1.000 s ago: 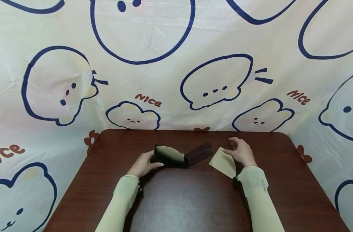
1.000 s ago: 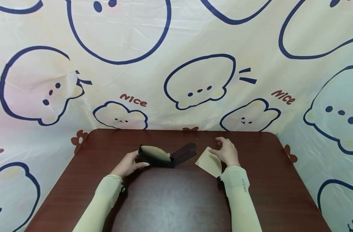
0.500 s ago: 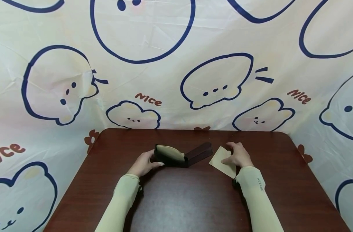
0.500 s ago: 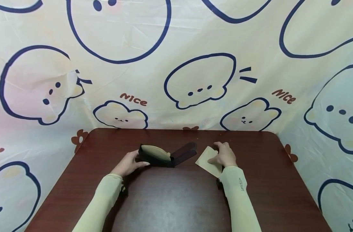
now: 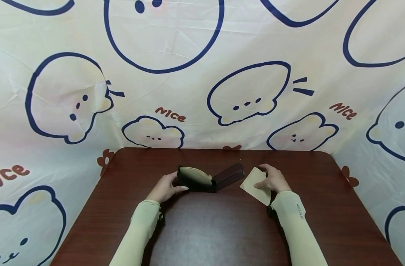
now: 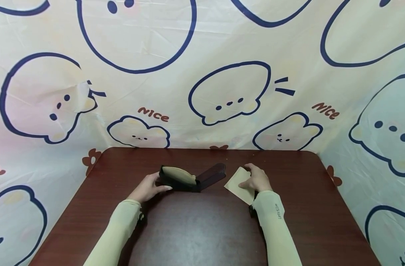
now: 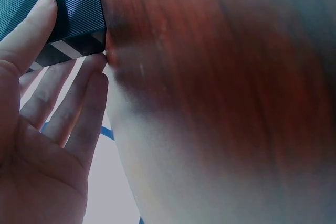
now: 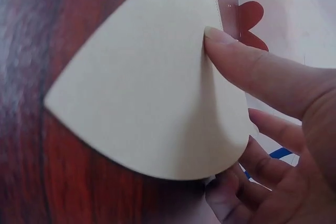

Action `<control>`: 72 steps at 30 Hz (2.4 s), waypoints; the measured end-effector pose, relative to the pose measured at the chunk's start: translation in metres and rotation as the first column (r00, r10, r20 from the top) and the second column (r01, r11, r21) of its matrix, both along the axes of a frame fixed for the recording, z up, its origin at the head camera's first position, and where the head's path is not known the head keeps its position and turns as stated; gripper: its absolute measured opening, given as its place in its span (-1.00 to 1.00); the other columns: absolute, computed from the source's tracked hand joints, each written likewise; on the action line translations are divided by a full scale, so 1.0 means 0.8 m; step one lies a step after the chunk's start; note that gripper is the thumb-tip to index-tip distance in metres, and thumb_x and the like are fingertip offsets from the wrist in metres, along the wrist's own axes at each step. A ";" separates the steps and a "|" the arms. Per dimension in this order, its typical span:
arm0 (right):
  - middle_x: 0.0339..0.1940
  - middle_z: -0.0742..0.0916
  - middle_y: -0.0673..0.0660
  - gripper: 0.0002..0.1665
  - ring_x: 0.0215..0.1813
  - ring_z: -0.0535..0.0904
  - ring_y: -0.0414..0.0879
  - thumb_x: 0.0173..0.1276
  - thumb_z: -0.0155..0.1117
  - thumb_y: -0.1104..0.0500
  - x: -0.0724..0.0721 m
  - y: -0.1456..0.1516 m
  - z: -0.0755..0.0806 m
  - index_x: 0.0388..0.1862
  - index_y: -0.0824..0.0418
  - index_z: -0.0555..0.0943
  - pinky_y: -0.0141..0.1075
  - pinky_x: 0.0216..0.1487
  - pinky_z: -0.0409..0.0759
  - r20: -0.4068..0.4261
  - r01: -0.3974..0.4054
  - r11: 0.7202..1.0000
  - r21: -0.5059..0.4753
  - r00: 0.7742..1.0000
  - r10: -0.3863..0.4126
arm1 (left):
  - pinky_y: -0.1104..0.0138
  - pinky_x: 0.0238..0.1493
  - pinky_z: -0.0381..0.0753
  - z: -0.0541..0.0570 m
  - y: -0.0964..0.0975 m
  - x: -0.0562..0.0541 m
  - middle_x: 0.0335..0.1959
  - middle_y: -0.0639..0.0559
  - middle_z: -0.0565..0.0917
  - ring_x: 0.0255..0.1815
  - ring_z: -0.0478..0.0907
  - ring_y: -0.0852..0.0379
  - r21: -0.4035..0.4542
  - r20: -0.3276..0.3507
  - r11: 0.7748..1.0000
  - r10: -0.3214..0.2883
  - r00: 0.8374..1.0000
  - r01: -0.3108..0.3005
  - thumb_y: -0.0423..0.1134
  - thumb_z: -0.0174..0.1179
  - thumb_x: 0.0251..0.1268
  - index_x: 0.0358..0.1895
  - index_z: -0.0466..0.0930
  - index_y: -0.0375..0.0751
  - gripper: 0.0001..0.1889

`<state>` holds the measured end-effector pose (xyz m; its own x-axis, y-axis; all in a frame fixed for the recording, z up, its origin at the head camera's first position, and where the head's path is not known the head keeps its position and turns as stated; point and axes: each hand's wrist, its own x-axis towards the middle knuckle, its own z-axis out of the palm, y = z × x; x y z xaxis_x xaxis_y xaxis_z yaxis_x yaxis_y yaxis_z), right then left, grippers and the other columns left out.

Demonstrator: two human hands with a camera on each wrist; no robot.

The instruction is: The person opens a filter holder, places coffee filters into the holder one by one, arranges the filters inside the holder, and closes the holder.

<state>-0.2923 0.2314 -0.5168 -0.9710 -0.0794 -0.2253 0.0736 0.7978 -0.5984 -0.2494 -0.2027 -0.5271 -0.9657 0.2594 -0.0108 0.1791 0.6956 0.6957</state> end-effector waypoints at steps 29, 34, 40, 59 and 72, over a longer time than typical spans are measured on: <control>-0.31 0.53 0.18 -0.58 -0.25 0.41 0.05 0.40 0.43 0.22 0.016 -0.005 0.053 0.16 0.38 0.64 -0.20 -0.29 0.40 -0.306 0.019 0.993 -0.115 0.950 -0.054 | -0.02 0.15 0.64 0.003 0.000 0.002 0.12 0.00 0.73 0.12 0.66 -0.02 0.006 0.006 1.000 -0.007 1.000 0.007 -0.05 0.46 0.29 0.36 0.56 -0.01 -0.42; -0.47 0.47 0.11 -0.77 -0.36 0.37 0.00 0.36 0.46 0.26 0.020 -0.011 0.071 -0.05 0.31 0.71 -0.26 -0.37 0.34 -0.403 -0.007 0.988 -0.153 0.914 -0.056 | -0.04 0.18 0.63 0.004 0.000 0.001 0.09 0.02 0.74 0.13 0.67 -0.02 0.006 -0.003 1.000 -0.009 1.000 0.009 -0.06 0.46 0.30 0.35 0.57 0.00 -0.44; -0.48 0.57 0.12 -0.82 -0.37 0.42 0.00 0.35 0.48 0.24 0.022 -0.015 0.086 -0.13 0.28 0.72 -0.31 -0.41 0.38 -0.462 -0.024 0.988 -0.154 0.886 -0.050 | -0.05 0.22 0.61 0.004 0.001 0.002 0.12 0.00 0.73 0.16 0.65 -0.04 0.011 0.009 1.000 0.002 1.000 -0.002 -0.07 0.46 0.29 0.39 0.54 0.02 -0.40; -0.46 0.70 0.17 -0.80 -0.40 0.47 -0.03 0.39 0.49 0.14 0.033 -0.026 0.136 -0.12 0.24 0.76 -0.35 -0.42 0.44 -0.580 -0.065 0.986 -0.155 0.814 -0.037 | -0.05 0.22 0.61 0.004 0.000 0.001 0.14 0.03 0.73 0.19 0.65 -0.04 0.014 0.009 1.000 -0.021 1.000 0.020 -0.09 0.46 0.29 0.34 0.57 0.05 -0.45; -0.56 0.56 0.10 -0.85 -0.44 0.40 -0.03 0.36 0.51 0.15 0.038 -0.048 0.162 -0.21 0.20 0.73 -0.33 -0.42 0.34 -0.626 -0.102 0.985 -0.139 0.780 -0.008 | -0.06 0.23 0.60 0.003 0.001 0.000 0.14 0.02 0.73 0.20 0.65 -0.05 0.013 -0.008 1.000 -0.021 1.000 0.021 -0.08 0.46 0.29 0.31 0.59 0.03 -0.47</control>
